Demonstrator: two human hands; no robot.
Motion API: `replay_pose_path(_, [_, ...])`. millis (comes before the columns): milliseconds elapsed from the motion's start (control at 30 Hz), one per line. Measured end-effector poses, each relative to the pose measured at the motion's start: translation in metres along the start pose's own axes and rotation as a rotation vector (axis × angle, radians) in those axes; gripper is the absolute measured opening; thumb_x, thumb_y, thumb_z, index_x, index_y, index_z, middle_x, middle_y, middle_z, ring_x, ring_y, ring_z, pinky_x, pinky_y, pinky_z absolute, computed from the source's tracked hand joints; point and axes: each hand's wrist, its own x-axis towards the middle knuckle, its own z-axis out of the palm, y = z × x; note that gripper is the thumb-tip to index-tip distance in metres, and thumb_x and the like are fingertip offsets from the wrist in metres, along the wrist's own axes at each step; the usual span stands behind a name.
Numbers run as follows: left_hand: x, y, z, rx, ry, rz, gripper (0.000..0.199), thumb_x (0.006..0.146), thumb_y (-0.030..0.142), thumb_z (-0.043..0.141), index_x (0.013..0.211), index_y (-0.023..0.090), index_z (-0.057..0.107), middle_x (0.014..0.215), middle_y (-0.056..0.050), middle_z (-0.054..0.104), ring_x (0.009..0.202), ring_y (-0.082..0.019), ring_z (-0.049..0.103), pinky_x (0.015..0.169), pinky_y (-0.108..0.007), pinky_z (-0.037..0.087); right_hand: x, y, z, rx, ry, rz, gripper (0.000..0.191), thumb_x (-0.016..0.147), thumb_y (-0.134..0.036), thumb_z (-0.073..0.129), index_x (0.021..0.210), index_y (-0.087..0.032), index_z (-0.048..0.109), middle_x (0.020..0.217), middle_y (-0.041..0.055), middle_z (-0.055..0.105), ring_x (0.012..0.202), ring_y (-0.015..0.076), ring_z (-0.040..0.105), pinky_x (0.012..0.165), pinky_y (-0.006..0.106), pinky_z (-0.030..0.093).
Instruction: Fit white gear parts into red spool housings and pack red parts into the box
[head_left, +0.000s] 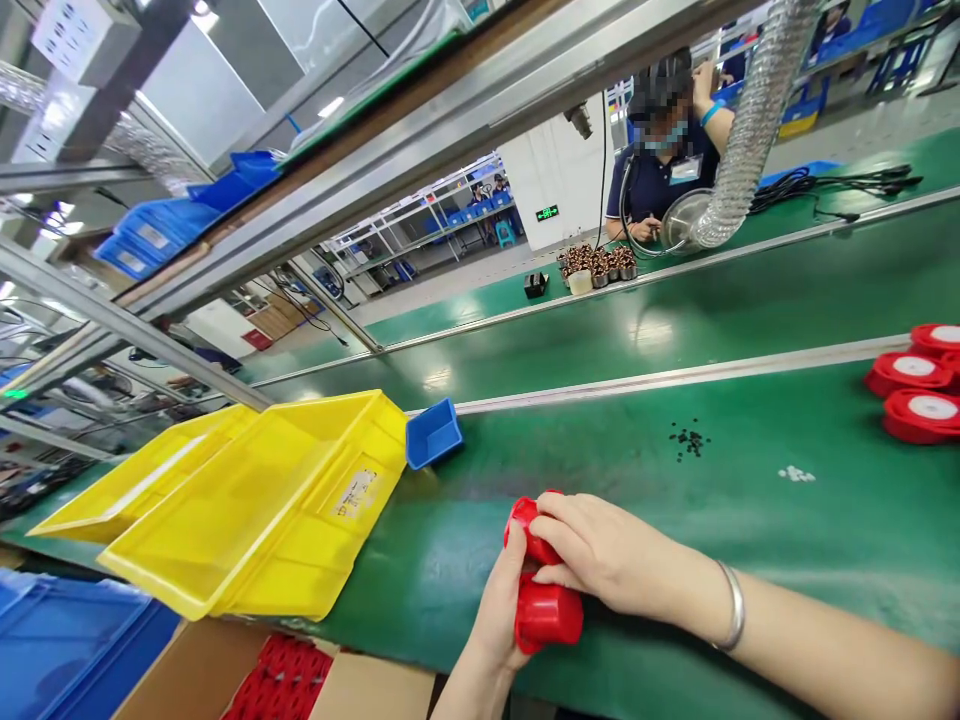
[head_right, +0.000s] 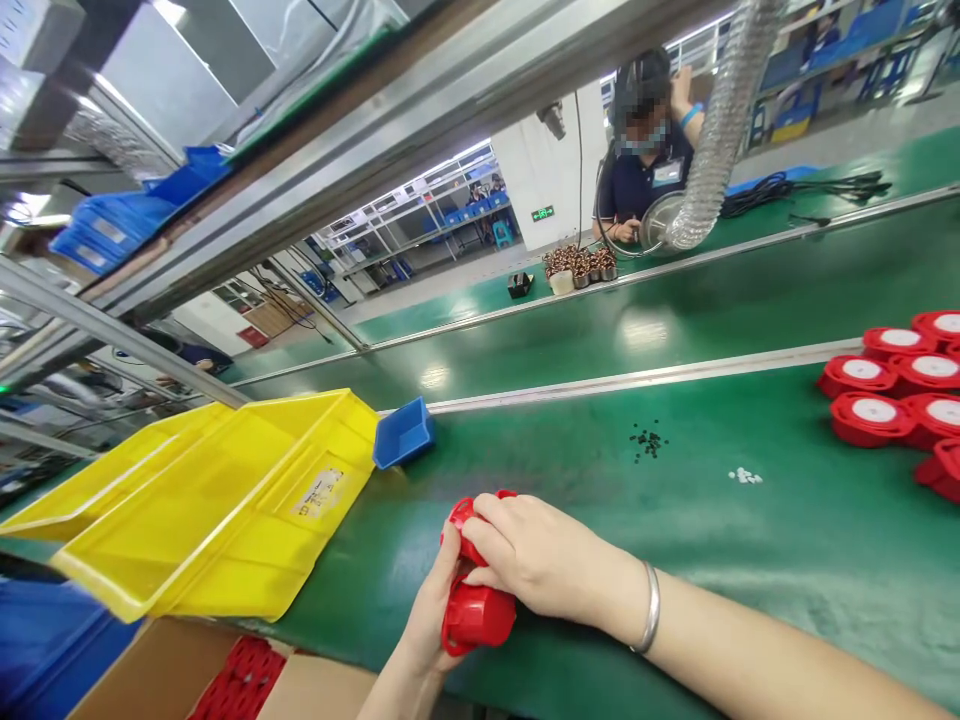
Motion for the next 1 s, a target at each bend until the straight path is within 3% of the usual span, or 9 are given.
replay_pose_path(167, [-0.001, 0.003, 0.009, 0.003, 0.022, -0.05, 0.055, 0.061, 0.058, 0.087, 0.091, 0.014, 0.073, 0.08, -0.006, 0.074, 0.079, -0.023, 0.071, 0.077, -0.03, 0.057, -0.002, 0.002, 0.007, 0.013, 0.034, -0.004, 0.031, 0.103, -0.03, 0.043, 0.126, -0.01, 0.047, 0.12, 0.0196, 0.059, 0.109, 0.0248, 0.06, 0.092, 0.04, 0.055])
replay_pose_path(367, [-0.004, 0.003, 0.003, -0.024, -0.099, -0.133, 0.05, 0.073, 0.061, 0.077, 0.092, 0.016, 0.071, 0.073, -0.004, 0.072, 0.052, -0.016, 0.065, 0.059, -0.028, 0.057, 0.002, -0.001, 0.005, 0.341, 0.011, 0.114, 0.02, 0.103, -0.023, 0.039, 0.121, -0.016, 0.044, 0.11, 0.0125, 0.057, 0.102, 0.0193, 0.058, 0.092, 0.037, 0.054])
replay_pose_path(433, [-0.005, 0.007, 0.0, -0.017, -0.137, -0.143, 0.052, 0.08, 0.064, 0.069, 0.1, 0.016, 0.07, 0.074, -0.005, 0.072, 0.048, -0.016, 0.064, 0.051, -0.027, 0.055, 0.002, 0.002, 0.004, 0.44, 0.061, 0.227, 0.02, 0.103, -0.024, 0.039, 0.122, -0.018, 0.043, 0.11, 0.0103, 0.055, 0.099, 0.0174, 0.058, 0.09, 0.034, 0.054])
replay_pose_path(533, [-0.005, 0.017, -0.003, -0.037, -0.171, -0.097, 0.055, 0.086, 0.064, 0.061, 0.11, 0.015, 0.068, 0.082, -0.006, 0.074, 0.05, -0.015, 0.066, 0.051, -0.025, 0.055, 0.0, 0.008, 0.003, 0.439, 0.174, 0.34, 0.024, 0.102, -0.023, 0.039, 0.126, -0.02, 0.039, 0.112, 0.0093, 0.053, 0.099, 0.0163, 0.057, 0.091, 0.032, 0.053])
replay_pose_path(600, [-0.005, 0.023, -0.005, -0.08, -0.16, -0.005, 0.053, 0.086, 0.062, 0.063, 0.111, 0.015, 0.069, 0.086, -0.007, 0.075, 0.057, -0.016, 0.068, 0.052, -0.023, 0.055, -0.001, 0.009, 0.004, 0.362, 0.12, 0.23, 0.026, 0.102, -0.022, 0.041, 0.127, -0.019, 0.039, 0.115, 0.0111, 0.053, 0.104, 0.0177, 0.056, 0.093, 0.033, 0.052])
replay_pose_path(700, [-0.004, 0.029, -0.007, -0.121, -0.139, 0.068, 0.05, 0.09, 0.058, 0.059, 0.112, 0.013, 0.069, 0.093, -0.009, 0.075, 0.067, -0.017, 0.07, 0.054, -0.021, 0.056, -0.005, 0.008, 0.01, 0.155, -0.06, 0.013, 0.025, 0.101, -0.022, 0.042, 0.126, -0.016, 0.046, 0.124, 0.0151, 0.053, 0.112, 0.022, 0.055, 0.094, 0.037, 0.052])
replay_pose_path(767, [-0.003, 0.03, -0.007, -0.12, -0.147, 0.038, 0.053, 0.095, 0.058, 0.051, 0.114, 0.012, 0.068, 0.094, -0.01, 0.075, 0.065, -0.017, 0.07, 0.052, -0.022, 0.056, -0.006, 0.007, 0.012, 0.033, -0.121, -0.047, 0.026, 0.102, -0.025, 0.042, 0.124, -0.015, 0.05, 0.127, 0.0173, 0.053, 0.11, 0.0236, 0.056, 0.092, 0.039, 0.052])
replay_pose_path(933, [-0.001, 0.029, -0.008, -0.136, -0.205, -0.083, 0.056, 0.096, 0.06, 0.043, 0.112, 0.012, 0.067, 0.081, -0.008, 0.073, 0.054, -0.017, 0.067, 0.046, -0.025, 0.055, -0.006, 0.006, 0.011, -0.046, -0.226, -0.132, 0.025, 0.103, -0.02, 0.038, 0.122, -0.014, 0.053, 0.113, 0.0147, 0.061, 0.082, 0.0185, 0.054, 0.074, 0.035, 0.051])
replay_pose_path(1000, [0.001, 0.028, -0.009, -0.152, -0.216, -0.102, 0.056, 0.096, 0.061, 0.044, 0.111, 0.012, 0.067, 0.078, -0.007, 0.073, 0.054, -0.018, 0.067, 0.045, -0.026, 0.056, -0.006, 0.007, 0.01, -0.034, -0.219, -0.129, 0.025, 0.103, -0.019, 0.038, 0.123, -0.013, 0.051, 0.113, 0.0144, 0.061, 0.084, 0.0192, 0.054, 0.074, 0.036, 0.052])
